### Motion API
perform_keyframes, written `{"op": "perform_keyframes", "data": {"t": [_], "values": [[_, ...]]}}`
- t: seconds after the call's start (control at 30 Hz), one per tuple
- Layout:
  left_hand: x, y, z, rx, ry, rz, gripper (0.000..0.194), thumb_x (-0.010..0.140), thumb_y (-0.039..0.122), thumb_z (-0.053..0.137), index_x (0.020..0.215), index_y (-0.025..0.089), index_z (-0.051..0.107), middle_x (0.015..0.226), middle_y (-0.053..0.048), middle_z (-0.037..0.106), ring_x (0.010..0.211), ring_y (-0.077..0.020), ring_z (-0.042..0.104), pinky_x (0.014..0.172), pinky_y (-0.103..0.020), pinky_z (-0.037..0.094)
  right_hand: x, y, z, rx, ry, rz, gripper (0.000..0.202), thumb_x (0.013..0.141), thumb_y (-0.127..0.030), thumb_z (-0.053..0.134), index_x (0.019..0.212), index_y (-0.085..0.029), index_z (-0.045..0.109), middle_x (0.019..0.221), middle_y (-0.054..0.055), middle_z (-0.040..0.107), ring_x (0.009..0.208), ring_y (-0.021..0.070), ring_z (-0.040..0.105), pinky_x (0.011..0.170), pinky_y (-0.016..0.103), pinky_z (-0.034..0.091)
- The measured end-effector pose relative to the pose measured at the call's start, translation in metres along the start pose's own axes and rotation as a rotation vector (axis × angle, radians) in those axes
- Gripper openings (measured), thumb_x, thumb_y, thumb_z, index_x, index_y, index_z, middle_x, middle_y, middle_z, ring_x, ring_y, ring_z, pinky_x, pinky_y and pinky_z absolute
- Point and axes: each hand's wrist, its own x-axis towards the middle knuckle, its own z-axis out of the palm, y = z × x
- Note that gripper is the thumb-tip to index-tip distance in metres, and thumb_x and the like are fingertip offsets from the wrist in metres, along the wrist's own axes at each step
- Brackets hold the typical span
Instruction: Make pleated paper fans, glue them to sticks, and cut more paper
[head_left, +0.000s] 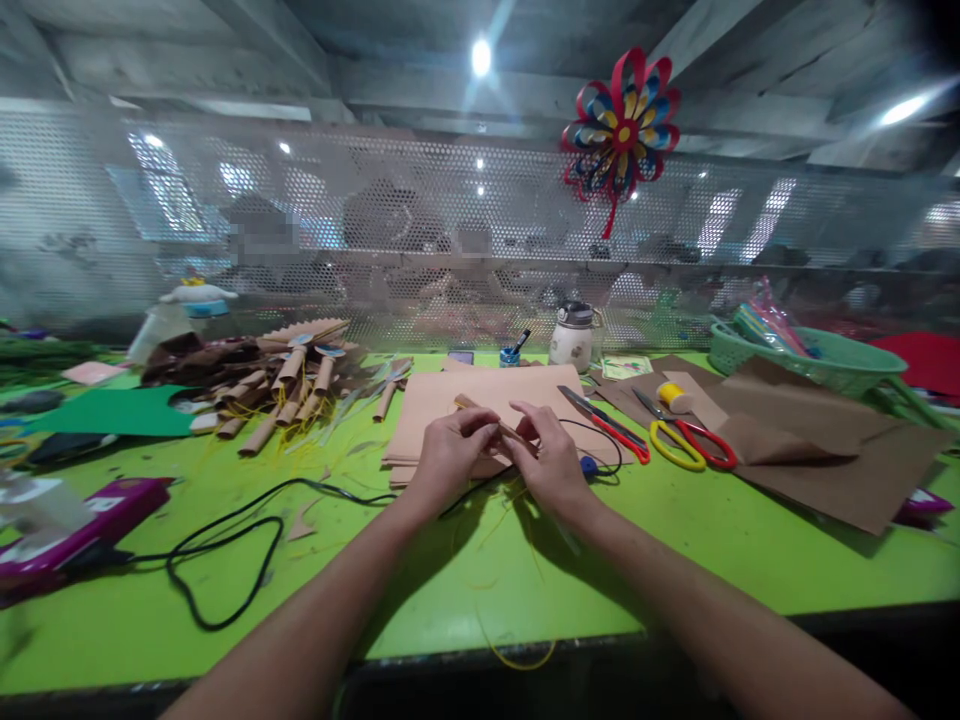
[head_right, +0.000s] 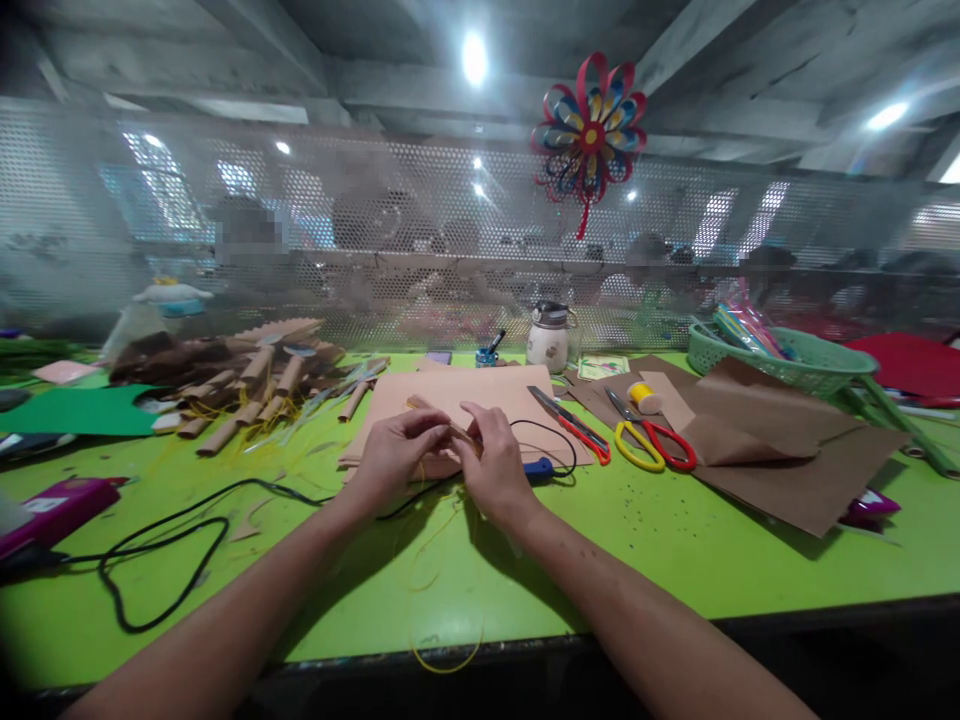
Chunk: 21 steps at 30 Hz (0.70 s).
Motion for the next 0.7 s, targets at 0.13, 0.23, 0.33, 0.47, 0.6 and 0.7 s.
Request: {"op": "perform_keyframes", "data": {"t": [0.13, 0.23, 0.33, 0.47, 0.6, 0.7], "values": [[0.0015, -0.0005, -0.001, -0.051, 0.008, -0.018, 0.017, 0.068, 0.028, 0.069, 0.079, 0.017, 0.074, 0.07, -0.002, 0.072, 0.061, -0.0152, 0.063, 0.061, -0.026, 0.054, 0.0015, 0.001, -0.0003, 0.009, 0.02, 0.047, 0.034, 0.082, -0.014, 0.058, 0.116, -0.017, 0.06, 0.082, 0.003, 0.056, 0.076, 0.0182, 0.055, 0.069, 0.031, 0.048], [0.002, -0.0016, -0.0002, -0.09, 0.003, -0.038, 0.017, 0.067, 0.028, 0.069, 0.079, 0.016, 0.073, 0.069, -0.002, 0.071, 0.059, -0.0145, 0.062, 0.059, -0.026, 0.054, 0.0018, 0.0008, -0.0001, 0.029, 0.022, 0.075, 0.034, 0.081, -0.017, 0.06, 0.115, -0.016, 0.062, 0.079, 0.003, 0.058, 0.073, 0.0176, 0.055, 0.068, 0.031, 0.048], [0.0024, -0.0021, 0.0007, -0.127, -0.007, -0.051, 0.018, 0.066, 0.029, 0.071, 0.079, 0.016, 0.073, 0.069, -0.002, 0.07, 0.057, -0.0136, 0.061, 0.058, -0.025, 0.053, 0.0021, 0.0006, 0.0001, 0.093, 0.015, 0.138, 0.035, 0.08, -0.019, 0.061, 0.115, -0.016, 0.063, 0.078, 0.002, 0.059, 0.071, 0.0167, 0.055, 0.066, 0.03, 0.047], [0.0027, -0.0013, 0.0008, -0.167, -0.01, -0.069, 0.02, 0.065, 0.029, 0.071, 0.079, 0.015, 0.071, 0.063, 0.0, 0.067, 0.054, -0.0123, 0.059, 0.056, -0.024, 0.051, 0.002, 0.0017, 0.0008, 0.16, 0.004, 0.209, 0.037, 0.079, -0.019, 0.06, 0.115, -0.015, 0.062, 0.077, 0.002, 0.059, 0.069, 0.0157, 0.055, 0.063, 0.028, 0.046], [0.0032, -0.0009, 0.0006, -0.197, -0.018, -0.097, 0.019, 0.064, 0.029, 0.072, 0.077, 0.015, 0.07, 0.057, 0.002, 0.064, 0.051, -0.0118, 0.057, 0.053, -0.024, 0.05, 0.0014, 0.0031, 0.0021, 0.196, -0.025, 0.226, 0.04, 0.078, -0.017, 0.057, 0.119, -0.017, 0.06, 0.074, 0.0, 0.057, 0.067, 0.0146, 0.055, 0.062, 0.027, 0.046], [0.004, -0.0007, 0.0001, -0.205, -0.023, -0.109, 0.017, 0.063, 0.028, 0.072, 0.074, 0.015, 0.069, 0.054, 0.003, 0.061, 0.049, -0.0109, 0.055, 0.051, -0.023, 0.049, 0.0018, 0.0021, 0.0022, 0.208, -0.053, 0.25, 0.046, 0.077, -0.015, 0.055, 0.123, -0.017, 0.057, 0.073, -0.001, 0.057, 0.066, 0.0141, 0.055, 0.062, 0.027, 0.046]]}}
